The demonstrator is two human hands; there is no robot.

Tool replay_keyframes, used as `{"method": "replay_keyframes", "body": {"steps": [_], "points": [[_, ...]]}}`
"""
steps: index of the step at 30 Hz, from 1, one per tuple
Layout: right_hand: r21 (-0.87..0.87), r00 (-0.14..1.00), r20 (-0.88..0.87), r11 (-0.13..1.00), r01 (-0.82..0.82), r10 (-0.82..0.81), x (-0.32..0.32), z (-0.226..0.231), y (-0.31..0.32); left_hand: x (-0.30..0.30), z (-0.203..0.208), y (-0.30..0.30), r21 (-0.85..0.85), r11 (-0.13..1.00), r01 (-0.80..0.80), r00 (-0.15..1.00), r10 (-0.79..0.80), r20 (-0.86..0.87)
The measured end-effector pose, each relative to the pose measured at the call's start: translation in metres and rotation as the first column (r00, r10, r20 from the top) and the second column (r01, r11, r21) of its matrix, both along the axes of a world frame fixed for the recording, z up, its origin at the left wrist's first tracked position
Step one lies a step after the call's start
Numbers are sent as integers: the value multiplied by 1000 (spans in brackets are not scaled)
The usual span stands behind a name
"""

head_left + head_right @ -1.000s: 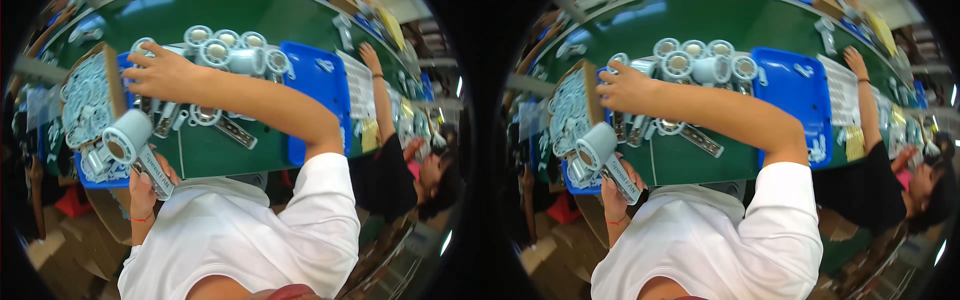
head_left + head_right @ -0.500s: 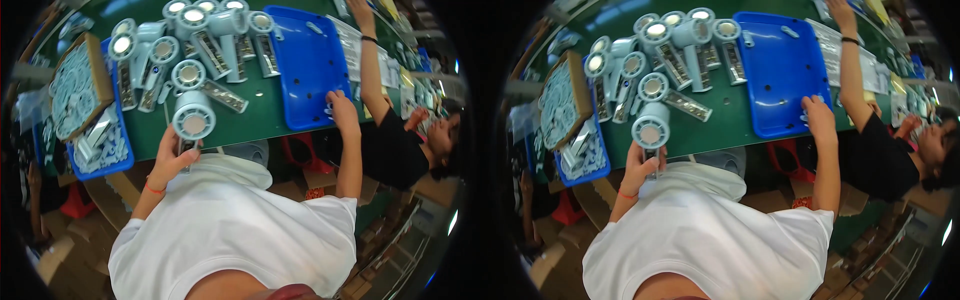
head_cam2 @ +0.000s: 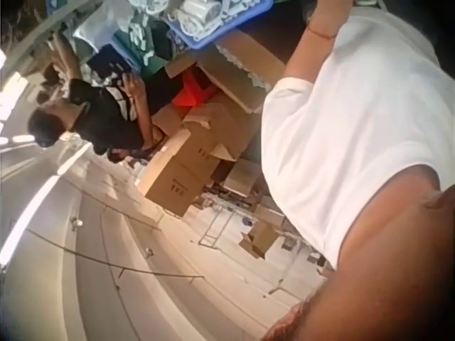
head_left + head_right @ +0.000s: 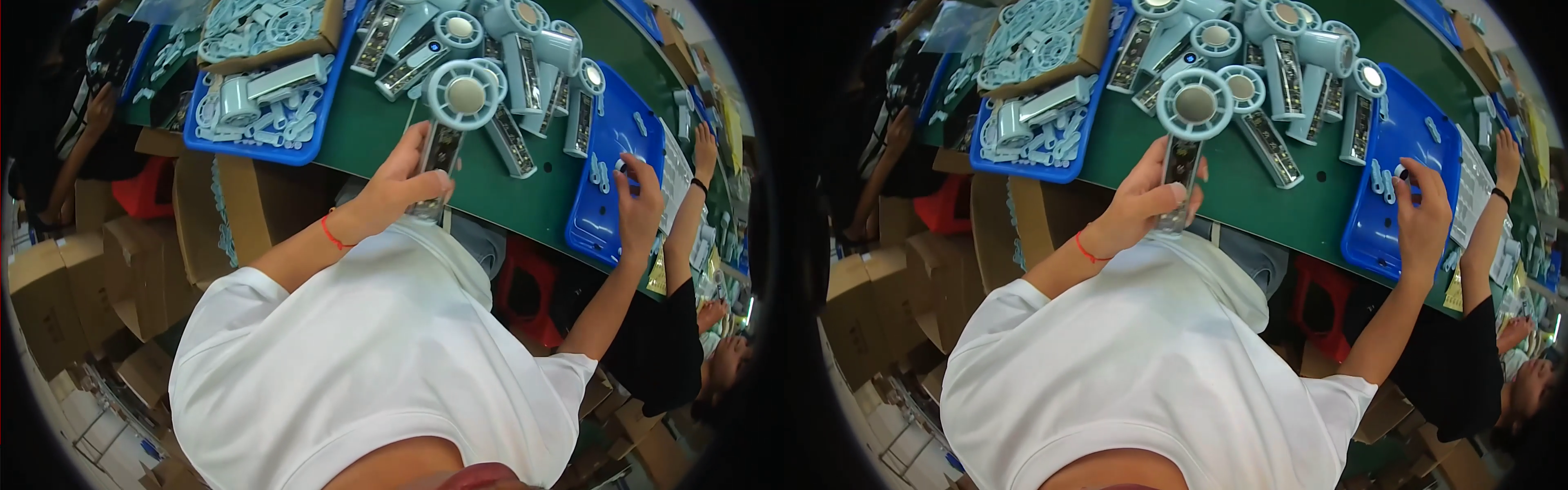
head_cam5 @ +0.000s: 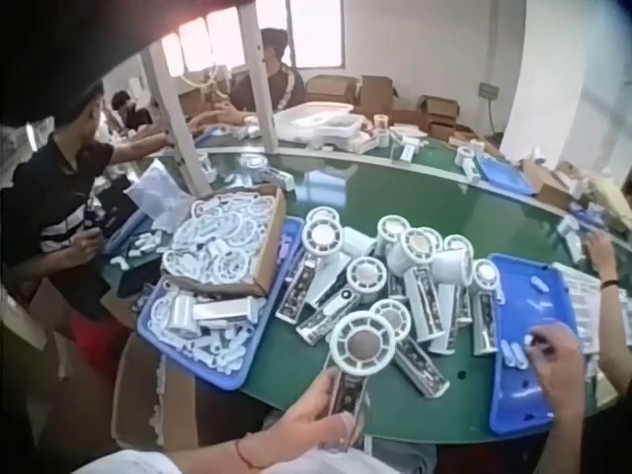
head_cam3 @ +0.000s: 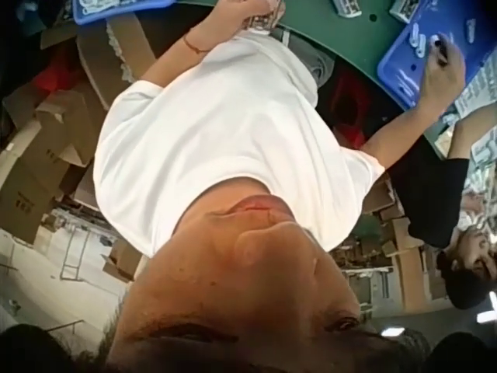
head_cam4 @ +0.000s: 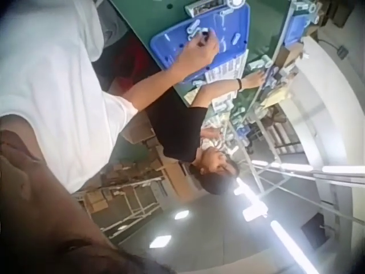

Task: The recorder is assembling small handheld electric fans on a factory production line, fitting components together manually.

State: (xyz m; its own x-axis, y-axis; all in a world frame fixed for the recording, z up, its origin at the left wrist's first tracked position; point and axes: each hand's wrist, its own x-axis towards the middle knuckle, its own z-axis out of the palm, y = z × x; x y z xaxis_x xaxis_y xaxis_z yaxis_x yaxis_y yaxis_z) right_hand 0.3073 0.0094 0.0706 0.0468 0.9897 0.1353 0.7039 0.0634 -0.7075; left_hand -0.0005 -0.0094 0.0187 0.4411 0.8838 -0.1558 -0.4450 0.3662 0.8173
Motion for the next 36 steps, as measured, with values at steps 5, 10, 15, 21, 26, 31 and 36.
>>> {"method": "replay_keyframes", "body": {"steps": [5,10,15,21,26,31,36], "points": [[46,698,-690,975,-218,189,-91,1,-23,3,-4,4,115,990,-78,996,83,-40],[-133,630,-777,980,-151,-8,-147,-22,-28,0,-1,-3,197,979,-60,985,89,-145],[-152,713,-699,986,-75,-54,-157,-34,-29,-7,-10,-5,431,902,30,868,191,-459],[-190,658,-745,980,-51,-111,-164,-41,-29,-5,-16,-5,520,854,-19,826,306,-473],[-219,632,-767,971,-98,-109,-161,-44,-27,-4,-10,-6,543,840,-1,704,386,-595],[-271,646,-749,958,-96,-148,-165,-42,-25,-3,-15,-11,536,843,-46,681,419,-600],[-356,657,-738,916,-185,-154,-157,-44,-21,-3,-8,-8,455,890,-32,718,337,-609]]}}
